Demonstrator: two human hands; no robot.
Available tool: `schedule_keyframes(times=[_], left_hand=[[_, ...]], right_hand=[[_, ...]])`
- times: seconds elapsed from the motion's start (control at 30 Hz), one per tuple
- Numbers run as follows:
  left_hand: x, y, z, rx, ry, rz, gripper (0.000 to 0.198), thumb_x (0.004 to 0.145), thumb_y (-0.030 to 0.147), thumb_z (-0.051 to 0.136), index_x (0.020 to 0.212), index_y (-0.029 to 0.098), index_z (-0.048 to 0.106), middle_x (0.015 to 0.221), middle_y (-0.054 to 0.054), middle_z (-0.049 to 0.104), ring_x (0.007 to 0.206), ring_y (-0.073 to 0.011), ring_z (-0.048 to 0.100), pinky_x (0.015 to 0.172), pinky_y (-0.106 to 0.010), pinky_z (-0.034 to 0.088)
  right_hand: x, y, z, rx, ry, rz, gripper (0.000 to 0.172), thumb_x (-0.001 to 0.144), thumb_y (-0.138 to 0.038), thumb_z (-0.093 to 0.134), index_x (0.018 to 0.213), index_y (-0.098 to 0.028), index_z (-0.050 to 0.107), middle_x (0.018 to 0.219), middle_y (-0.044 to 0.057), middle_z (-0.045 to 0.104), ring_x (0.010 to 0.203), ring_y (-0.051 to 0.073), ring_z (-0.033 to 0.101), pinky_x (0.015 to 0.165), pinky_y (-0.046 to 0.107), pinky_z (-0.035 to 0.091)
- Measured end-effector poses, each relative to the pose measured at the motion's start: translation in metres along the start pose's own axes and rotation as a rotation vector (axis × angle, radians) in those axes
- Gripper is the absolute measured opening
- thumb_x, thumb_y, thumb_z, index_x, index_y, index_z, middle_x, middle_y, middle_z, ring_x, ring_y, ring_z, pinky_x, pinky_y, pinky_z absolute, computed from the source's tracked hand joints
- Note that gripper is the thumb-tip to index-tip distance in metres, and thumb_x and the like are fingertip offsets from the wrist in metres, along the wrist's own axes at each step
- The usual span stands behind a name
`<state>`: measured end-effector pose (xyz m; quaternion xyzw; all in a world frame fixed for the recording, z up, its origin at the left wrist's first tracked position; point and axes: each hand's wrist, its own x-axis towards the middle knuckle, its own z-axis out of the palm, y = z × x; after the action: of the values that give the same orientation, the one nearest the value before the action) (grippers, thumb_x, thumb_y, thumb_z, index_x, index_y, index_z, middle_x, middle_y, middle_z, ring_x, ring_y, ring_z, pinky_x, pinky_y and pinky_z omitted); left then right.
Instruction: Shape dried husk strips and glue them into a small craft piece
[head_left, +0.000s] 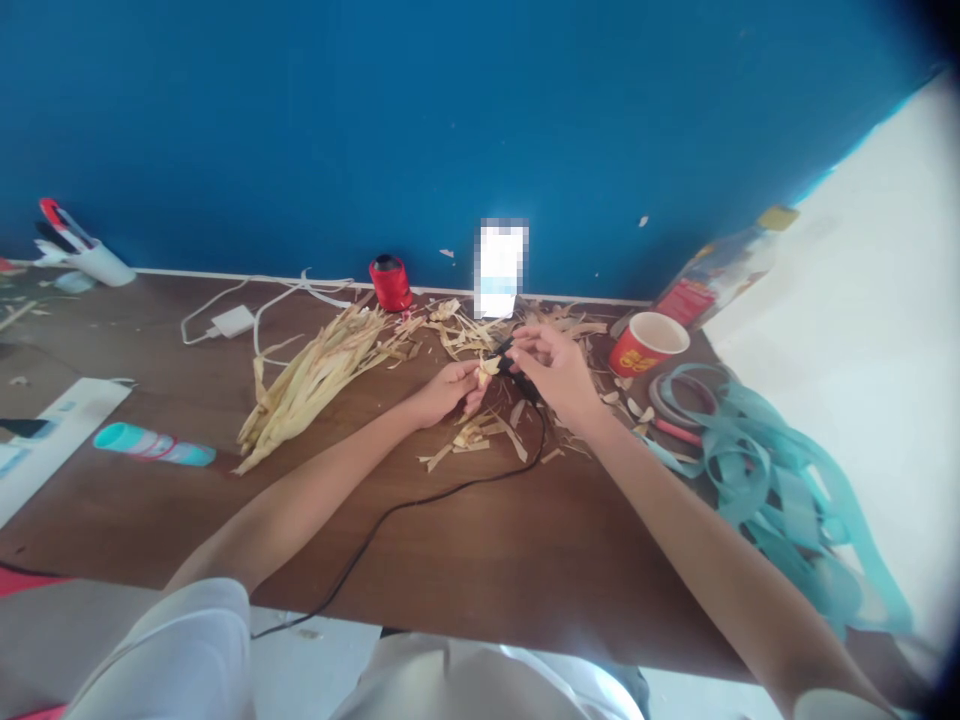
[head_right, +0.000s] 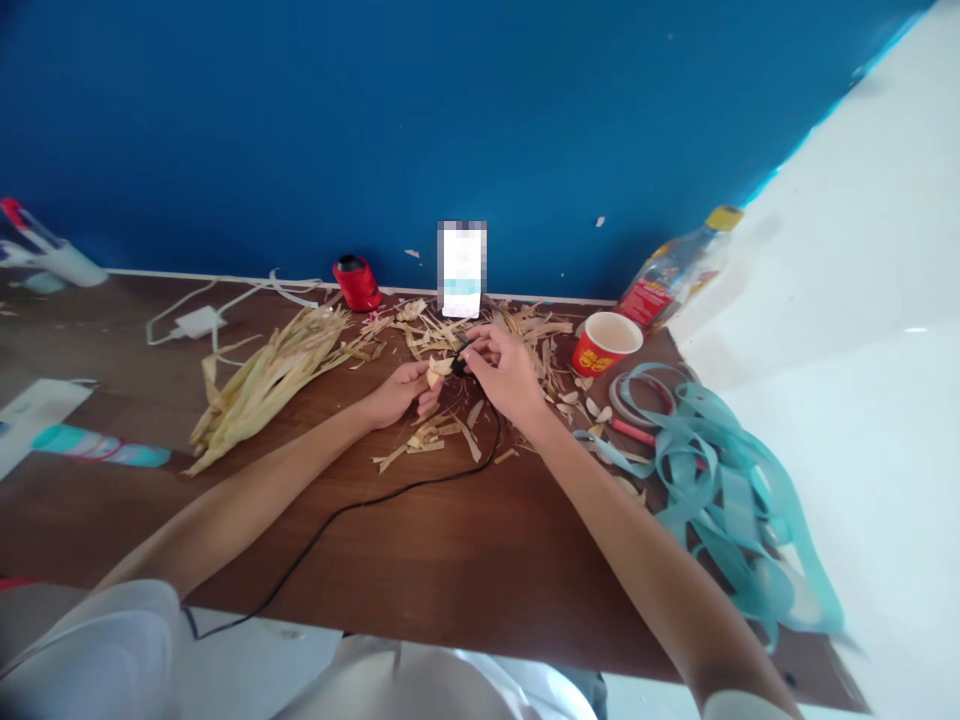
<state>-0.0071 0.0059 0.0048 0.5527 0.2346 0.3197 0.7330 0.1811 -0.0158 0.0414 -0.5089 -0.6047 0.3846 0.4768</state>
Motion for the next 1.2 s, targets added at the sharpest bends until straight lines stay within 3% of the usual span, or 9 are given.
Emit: schedule_keyframes(times=[0.17,0.4,0.57,0.9,1.07,1.2], left_hand=[[0.001,0.002,-0.001,-0.123,0.042,0.033,0.034,0.078,0.042,0.067,0.073,0.015,0.045,0.056,0.004,0.042,0.047,-0.0058,0.039,0.047,-0.018,0.033],[0.0,0.006,-0.003,-0.172,0.119,0.042,0.023,0.081,0.032,0.064,0.078,0.014,0.049,0.061,0.003,0.045,0.051,-0.0061,0.043,0.052,-0.019,0.035],[0.0,0.005,-0.004,-0.184,0.113,0.046,0.021,0.081,0.031,0.064,0.083,0.015,0.051,0.058,0.004,0.044,0.049,-0.0058,0.042,0.051,-0.018,0.033],[0.003,0.005,-0.003,-0.135,0.191,0.051,0.019,0.082,0.032,0.061,0.085,0.015,0.053,0.052,0.006,0.04,0.043,-0.0039,0.035,0.046,-0.017,0.027],[0.003,0.01,-0.004,-0.084,0.16,-0.008,0.019,0.081,0.031,0.061,0.084,0.015,0.053,0.051,0.007,0.037,0.042,-0.0037,0.033,0.044,-0.017,0.025],[-0.002,0.022,-0.01,0.028,0.19,-0.076,0.022,0.08,0.033,0.062,0.086,0.014,0.054,0.057,0.005,0.044,0.045,-0.0038,0.038,0.045,-0.017,0.028]], right_hand=[[0.008,-0.003,-0.024,-0.191,0.052,-0.009,0.025,0.078,-0.03,0.062,0.1,-0.018,0.061,0.086,0.004,0.067,0.075,0.015,0.063,0.071,0.029,0.05],[0.004,-0.019,-0.031,-0.274,-0.233,0.233,0.022,0.083,-0.032,0.057,0.099,-0.019,0.06,0.078,0.003,0.068,0.057,0.011,0.058,0.05,0.021,0.042],[0.003,-0.021,-0.029,-0.398,-0.249,0.299,0.02,0.084,-0.032,0.055,0.097,-0.019,0.061,0.069,0.001,0.066,0.048,0.009,0.051,0.043,0.02,0.036],[0.001,-0.018,-0.032,-0.543,-0.264,0.27,0.023,0.083,-0.034,0.052,0.097,-0.019,0.062,0.068,0.001,0.066,0.051,0.011,0.054,0.047,0.022,0.035],[-0.005,-0.016,-0.019,-0.692,-0.24,0.125,0.019,0.081,-0.032,0.053,0.091,-0.021,0.064,0.073,0.001,0.067,0.061,0.014,0.058,0.056,0.023,0.038],[-0.008,-0.018,-0.011,-0.831,-0.172,0.054,0.018,0.082,-0.031,0.051,0.089,-0.023,0.065,0.084,0.003,0.069,0.072,0.017,0.061,0.062,0.025,0.039]])
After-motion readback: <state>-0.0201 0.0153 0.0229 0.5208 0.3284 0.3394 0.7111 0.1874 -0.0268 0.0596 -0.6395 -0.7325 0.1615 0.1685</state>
